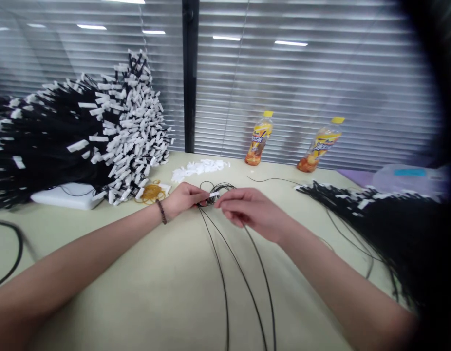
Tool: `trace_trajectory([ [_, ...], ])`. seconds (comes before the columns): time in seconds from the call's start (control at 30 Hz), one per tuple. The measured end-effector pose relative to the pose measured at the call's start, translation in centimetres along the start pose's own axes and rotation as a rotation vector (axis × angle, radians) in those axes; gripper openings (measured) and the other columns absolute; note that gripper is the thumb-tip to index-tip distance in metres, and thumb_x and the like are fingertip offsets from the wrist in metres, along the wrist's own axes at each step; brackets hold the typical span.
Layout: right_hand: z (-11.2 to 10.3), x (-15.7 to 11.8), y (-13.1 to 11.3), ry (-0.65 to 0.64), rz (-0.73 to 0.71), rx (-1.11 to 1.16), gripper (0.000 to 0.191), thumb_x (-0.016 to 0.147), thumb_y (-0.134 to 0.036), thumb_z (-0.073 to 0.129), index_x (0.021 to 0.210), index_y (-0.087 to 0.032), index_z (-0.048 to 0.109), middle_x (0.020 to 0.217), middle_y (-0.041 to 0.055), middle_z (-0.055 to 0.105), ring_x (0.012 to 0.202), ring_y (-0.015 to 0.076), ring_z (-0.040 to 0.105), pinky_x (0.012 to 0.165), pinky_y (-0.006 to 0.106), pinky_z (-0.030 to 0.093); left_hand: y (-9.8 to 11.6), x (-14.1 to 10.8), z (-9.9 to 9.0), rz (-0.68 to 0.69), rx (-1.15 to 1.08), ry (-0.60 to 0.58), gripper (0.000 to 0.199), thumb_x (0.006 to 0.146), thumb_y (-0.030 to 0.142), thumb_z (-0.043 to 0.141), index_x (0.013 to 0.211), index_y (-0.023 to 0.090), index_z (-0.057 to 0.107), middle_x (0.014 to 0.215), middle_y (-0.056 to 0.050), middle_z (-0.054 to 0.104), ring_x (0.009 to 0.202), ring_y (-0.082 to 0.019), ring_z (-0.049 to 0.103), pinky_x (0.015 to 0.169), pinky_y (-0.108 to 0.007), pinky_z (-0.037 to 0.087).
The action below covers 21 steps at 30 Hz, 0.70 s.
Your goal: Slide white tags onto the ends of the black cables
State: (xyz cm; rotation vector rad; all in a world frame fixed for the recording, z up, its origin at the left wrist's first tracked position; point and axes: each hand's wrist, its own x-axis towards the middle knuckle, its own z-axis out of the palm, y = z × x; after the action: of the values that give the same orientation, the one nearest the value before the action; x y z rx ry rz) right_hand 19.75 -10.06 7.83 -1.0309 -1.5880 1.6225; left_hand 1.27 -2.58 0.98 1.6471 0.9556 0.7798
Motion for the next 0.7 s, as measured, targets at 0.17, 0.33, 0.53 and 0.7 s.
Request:
trace_trajectory([
  [0.17, -2.9, -2.0, -4.2, 0.155, -0.280, 0.196, 0.019, 0.071, -0.019, 0.043, 0.077, -0.013, 0.061, 0.068, 0.0023, 0.056, 0.044, 0.0032, 0.039, 0.041, 0.019, 0.025, -0.5, 0.4, 0.0, -0.050, -0.025, 0.025, 0.039, 0.066, 0.046, 0.057, 0.080, 0.011, 0.065, 0.070, -0.007, 0.061, 0.055, -0.009, 0.046, 0.046, -0.019, 0.033],
  [0.33, -5.4, -3.0, -5.8, 0.533, -0.444, 0.251, 0.012, 0.075, -0.016, 0.049, 0.077, -0.015, 0.061, 0.067, -0.0010, 0.050, 0.043, 0.0000, 0.031, 0.039, 0.019, 0.019, -0.8, 0.6, 0.1, -0.051, -0.029, 0.038, 0.037, 0.065, 0.046, 0.058, 0.082, 0.013, 0.066, 0.071, -0.006, 0.061, 0.057, -0.009, 0.048, 0.048, -0.019, 0.033],
  [0.53, -7.0, -2.6, -5.4, 0.653, -0.648, 0.215, 0.015, 0.075, -0.023, 0.056, 0.089, -0.018, 0.060, 0.070, -0.0010, 0.042, 0.050, 0.0019, 0.036, 0.041, 0.018, 0.027, -0.4, 0.3, 0.0, -0.078, -0.065, 0.050, 0.039, 0.064, 0.047, 0.058, 0.082, 0.013, 0.066, 0.073, -0.007, 0.062, 0.059, -0.009, 0.049, 0.050, -0.019, 0.033],
  [0.7, -7.3, -2.9, -5.7, 0.633, -0.666, 0.198, 0.021, 0.075, -0.020, 0.056, 0.096, -0.019, 0.059, 0.079, 0.0013, 0.047, 0.058, 0.0037, 0.042, 0.047, 0.016, 0.035, -0.3, 0.3, -0.1, -0.074, -0.159, 0.076, 0.038, 0.063, 0.046, 0.061, 0.078, 0.011, 0.065, 0.071, -0.007, 0.062, 0.061, -0.010, 0.050, 0.052, -0.019, 0.033],
])
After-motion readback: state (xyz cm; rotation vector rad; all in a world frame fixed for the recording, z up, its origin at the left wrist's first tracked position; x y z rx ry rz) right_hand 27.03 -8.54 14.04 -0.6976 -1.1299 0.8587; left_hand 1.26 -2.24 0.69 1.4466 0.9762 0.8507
